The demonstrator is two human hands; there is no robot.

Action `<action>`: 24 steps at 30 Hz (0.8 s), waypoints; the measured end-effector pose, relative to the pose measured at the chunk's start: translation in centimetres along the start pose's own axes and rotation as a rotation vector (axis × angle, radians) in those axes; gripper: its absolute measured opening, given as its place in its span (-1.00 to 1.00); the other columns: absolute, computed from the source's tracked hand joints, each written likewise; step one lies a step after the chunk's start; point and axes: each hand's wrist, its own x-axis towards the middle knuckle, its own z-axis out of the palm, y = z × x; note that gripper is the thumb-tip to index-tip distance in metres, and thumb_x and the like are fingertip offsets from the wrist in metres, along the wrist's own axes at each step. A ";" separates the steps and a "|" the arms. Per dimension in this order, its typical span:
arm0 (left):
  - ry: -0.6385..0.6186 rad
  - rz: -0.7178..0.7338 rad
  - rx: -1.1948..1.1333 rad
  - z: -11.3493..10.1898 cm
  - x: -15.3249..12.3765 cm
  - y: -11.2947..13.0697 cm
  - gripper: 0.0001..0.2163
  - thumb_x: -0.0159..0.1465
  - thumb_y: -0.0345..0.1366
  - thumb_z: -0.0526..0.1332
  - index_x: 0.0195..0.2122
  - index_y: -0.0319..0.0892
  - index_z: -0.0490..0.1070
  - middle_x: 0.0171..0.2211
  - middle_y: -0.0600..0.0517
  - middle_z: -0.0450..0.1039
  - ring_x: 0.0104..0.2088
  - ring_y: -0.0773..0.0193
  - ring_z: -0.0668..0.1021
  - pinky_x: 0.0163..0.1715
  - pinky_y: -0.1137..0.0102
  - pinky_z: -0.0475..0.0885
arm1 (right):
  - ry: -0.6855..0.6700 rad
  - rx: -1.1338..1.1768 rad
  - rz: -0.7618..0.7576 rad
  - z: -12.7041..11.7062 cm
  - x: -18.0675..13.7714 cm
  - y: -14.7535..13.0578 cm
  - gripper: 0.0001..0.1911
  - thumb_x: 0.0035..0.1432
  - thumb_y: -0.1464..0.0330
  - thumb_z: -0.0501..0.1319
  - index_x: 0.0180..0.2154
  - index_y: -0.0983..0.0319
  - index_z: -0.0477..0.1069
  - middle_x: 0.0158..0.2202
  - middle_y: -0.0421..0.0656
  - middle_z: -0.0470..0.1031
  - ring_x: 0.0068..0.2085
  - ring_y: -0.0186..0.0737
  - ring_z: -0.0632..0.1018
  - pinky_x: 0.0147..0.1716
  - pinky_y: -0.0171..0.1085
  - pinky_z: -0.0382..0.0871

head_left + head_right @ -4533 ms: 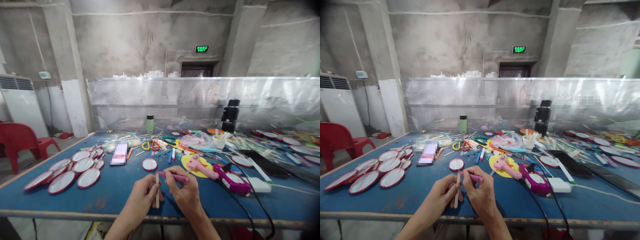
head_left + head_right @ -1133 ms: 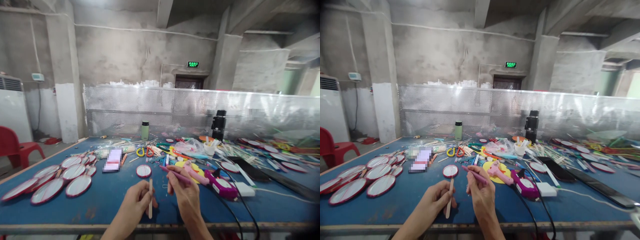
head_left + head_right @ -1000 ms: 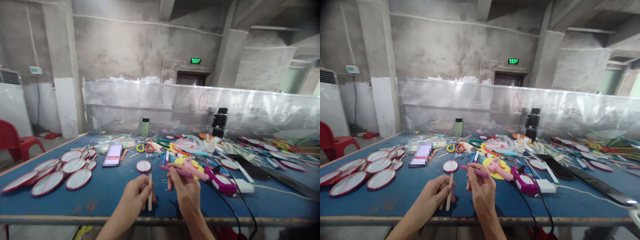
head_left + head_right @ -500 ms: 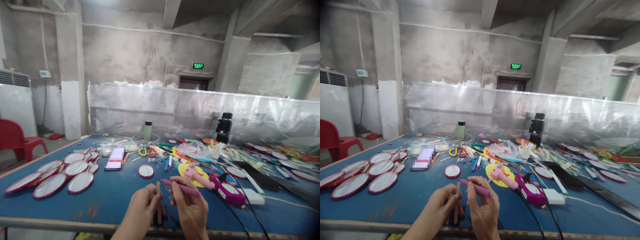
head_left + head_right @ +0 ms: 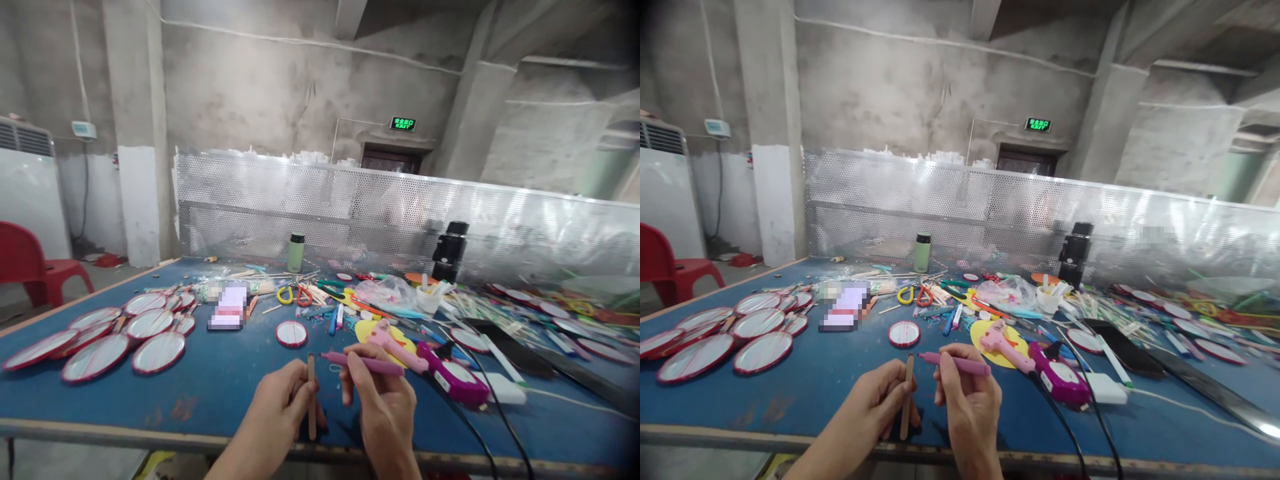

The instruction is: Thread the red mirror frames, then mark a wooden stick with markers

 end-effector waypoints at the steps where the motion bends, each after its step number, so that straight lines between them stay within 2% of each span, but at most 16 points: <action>1: -0.002 -0.005 -0.006 0.0 0.0 0.0 -0.73 0.36 -0.06 0.10 -0.33 -0.13 0.40 -0.51 -0.01 0.57 -0.56 0.24 0.48 -0.55 0.44 0.32 | 0.002 0.003 -0.005 0.1 0.0 -0.1 -0.75 0.15 0.19 0.38 -0.34 0.27 0.55 -0.60 -0.23 0.46 -0.71 -0.37 0.42 -0.76 -0.39 0.34; 5: -0.017 -0.002 -0.018 0.0 0.0 0.1 -0.75 0.36 -0.07 0.09 -0.31 -0.13 0.40 -0.50 -0.01 0.56 -0.55 0.23 0.50 -0.57 0.45 0.30 | 0.003 -0.008 -0.022 0.2 -0.1 -0.2 -0.81 0.18 0.24 0.36 -0.36 0.24 0.57 -0.58 -0.24 0.47 -0.69 -0.41 0.42 -0.73 -0.43 0.34; 8: -0.005 0.016 -0.017 0.0 -0.1 0.1 -0.76 0.38 -0.10 0.09 -0.33 -0.12 0.38 -0.49 0.01 0.56 -0.54 0.25 0.49 -0.55 0.45 0.30 | -0.050 -0.060 -0.096 0.1 -0.1 0.0 -0.84 0.23 0.27 0.32 -0.33 0.23 0.56 -0.58 -0.24 0.49 -0.70 -0.40 0.45 -0.72 -0.43 0.38; 13: 0.009 0.034 -0.015 0.0 -0.4 0.2 -0.76 0.38 -0.12 0.11 -0.37 -0.12 0.37 -0.49 0.02 0.55 -0.52 0.25 0.51 -0.48 0.45 0.34 | -0.054 -0.194 -0.188 0.1 -0.4 0.3 -0.88 0.27 0.31 0.29 -0.30 0.21 0.55 -0.54 -0.26 0.50 -0.69 -0.42 0.47 -0.69 -0.46 0.40; 19: -0.008 0.020 0.006 -0.1 -0.4 0.3 -0.76 0.40 -0.14 0.08 -0.34 -0.13 0.39 -0.48 0.02 0.57 -0.52 0.25 0.52 -0.49 0.45 0.34 | -0.028 -0.187 -0.165 0.2 -0.3 -0.1 -0.84 0.26 0.30 0.29 -0.36 0.23 0.53 -0.62 -0.28 0.46 -0.72 -0.41 0.45 -0.72 -0.46 0.38; 24: 0.001 0.019 0.032 -0.1 -0.5 0.4 -0.77 0.40 -0.17 0.07 -0.36 -0.12 0.35 -0.49 0.04 0.56 -0.53 0.27 0.50 -0.50 0.46 0.33 | -0.057 -0.202 -0.184 0.0 -0.3 0.1 -0.85 0.27 0.32 0.28 -0.35 0.21 0.54 -0.58 -0.28 0.48 -0.71 -0.43 0.45 -0.71 -0.48 0.38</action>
